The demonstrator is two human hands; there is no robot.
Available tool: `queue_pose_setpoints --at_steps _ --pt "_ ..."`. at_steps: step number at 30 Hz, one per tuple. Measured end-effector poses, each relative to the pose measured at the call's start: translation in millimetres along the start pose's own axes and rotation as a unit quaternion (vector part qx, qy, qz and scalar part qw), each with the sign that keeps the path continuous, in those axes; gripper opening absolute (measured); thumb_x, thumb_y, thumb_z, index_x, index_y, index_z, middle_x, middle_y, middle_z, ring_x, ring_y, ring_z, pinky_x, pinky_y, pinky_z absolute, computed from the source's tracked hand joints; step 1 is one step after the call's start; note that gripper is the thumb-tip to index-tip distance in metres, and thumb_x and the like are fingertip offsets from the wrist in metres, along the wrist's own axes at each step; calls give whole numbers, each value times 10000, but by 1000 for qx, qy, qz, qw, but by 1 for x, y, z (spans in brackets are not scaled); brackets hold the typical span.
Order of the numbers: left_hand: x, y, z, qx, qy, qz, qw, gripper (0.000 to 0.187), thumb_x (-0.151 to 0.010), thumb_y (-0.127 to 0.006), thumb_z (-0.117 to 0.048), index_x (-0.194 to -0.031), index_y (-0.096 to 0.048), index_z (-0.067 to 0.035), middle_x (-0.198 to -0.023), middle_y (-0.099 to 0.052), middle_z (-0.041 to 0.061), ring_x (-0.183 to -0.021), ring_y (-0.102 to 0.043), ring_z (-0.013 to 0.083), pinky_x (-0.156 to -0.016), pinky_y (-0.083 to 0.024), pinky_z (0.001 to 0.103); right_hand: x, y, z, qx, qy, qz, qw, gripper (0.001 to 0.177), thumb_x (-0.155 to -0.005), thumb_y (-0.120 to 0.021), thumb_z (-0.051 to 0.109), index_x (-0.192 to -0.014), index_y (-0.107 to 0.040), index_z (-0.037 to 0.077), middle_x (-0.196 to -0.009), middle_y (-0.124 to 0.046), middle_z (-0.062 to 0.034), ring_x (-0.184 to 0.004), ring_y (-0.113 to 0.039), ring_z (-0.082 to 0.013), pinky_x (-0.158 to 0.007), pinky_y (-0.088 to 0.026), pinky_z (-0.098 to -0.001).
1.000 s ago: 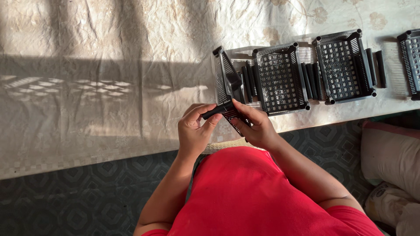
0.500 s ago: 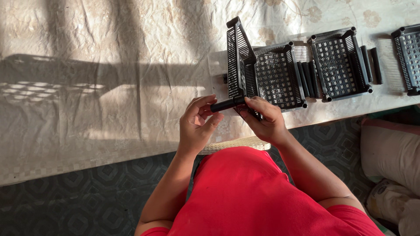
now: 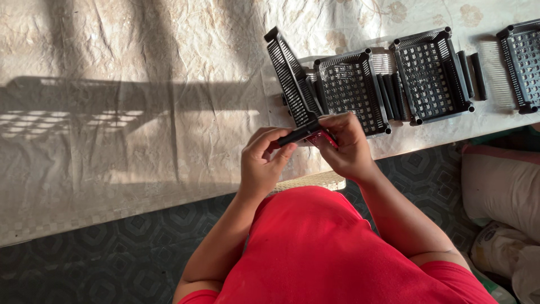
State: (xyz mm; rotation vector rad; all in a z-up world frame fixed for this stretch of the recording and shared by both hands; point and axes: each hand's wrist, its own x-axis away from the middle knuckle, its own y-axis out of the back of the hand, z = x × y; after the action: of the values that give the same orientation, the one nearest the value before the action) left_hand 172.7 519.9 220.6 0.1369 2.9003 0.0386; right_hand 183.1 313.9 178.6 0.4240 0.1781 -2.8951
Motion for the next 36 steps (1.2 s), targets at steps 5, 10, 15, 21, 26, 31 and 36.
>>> queue_pose_setpoints --at_steps 5,10,15,21,26,31,36 --pt "-4 -9 -10 -106 -52 29 993 288 -925 -802 -41 -1192 -696 -39 -1133 -701 69 -1028 -728 172 -909 -625 276 3 1 -8 -101 -29 -91 990 330 -1017 -714 18 -1213 -454 71 -1114 -644 -77 -1000 -658 -107 -873 -552 -265" --pt "-6 -13 -14 -102 -45 81 990 497 -900 -855 -180 -1326 -631 -57 -1235 -678 90 -1093 -722 183 -951 -621 308 4 -2 -20 -209 -39 -163 964 314 -1035 -704 -2 -1236 -478 77 -1111 -633 -53 -1009 -643 -105 -906 -530 -264" --pt "-6 -10 -12 -45 -26 112 992 611 -935 -830 -214 -1453 -554 -46 -1313 -649 104 -1139 -711 189 -1013 -609 328 5 8 -14 -285 -44 -159 944 344 -1037 -674 97 -1336 -508 70 -1127 -676 -62 -1032 -676 -130 -931 -551 -281" --pt "-5 -12 -9 -15 -7 119 993 591 -924 -821 -202 -1425 -559 -30 -1249 -660 97 -1093 -699 179 -975 -595 322 10 13 -16 -280 -51 -153 947 344 -1043 -672 97 -1364 -563 37 -1190 -683 -79 -1091 -678 -140 -980 -544 -299" --pt "3 -22 2 -77 -16 74 994 362 -941 -813 -153 -1251 -666 -37 -1131 -728 82 -986 -754 159 -862 -634 279 16 6 -24 -265 -44 -149 952 300 -1071 -643 95 -1355 -579 22 -1239 -666 -73 -1130 -654 -123 -1013 -535 -301" --pt "4 -11 18 97 21 -1 995 264 -1029 -716 -98 -1272 -649 -21 -1071 -713 77 -955 -707 158 -838 -611 297 14 14 -23 -275 -43 -190 941 270 -1091 -587 90 -1350 -574 16 -1263 -668 -77 -1146 -669 -151 -1030 -544 -317" --pt "-2 1 15 252 77 -23 964 231 -1049 -645 -114 -1257 -582 -36 -1253 -682 95 -1190 -689 190 -1068 -595 344 14 16 -19 -257 -19 -153 954 312 -1097 -588 76 -1400 -551 14 -1301 -660 -88 -1195 -651 -143 -1072 -522 -305"
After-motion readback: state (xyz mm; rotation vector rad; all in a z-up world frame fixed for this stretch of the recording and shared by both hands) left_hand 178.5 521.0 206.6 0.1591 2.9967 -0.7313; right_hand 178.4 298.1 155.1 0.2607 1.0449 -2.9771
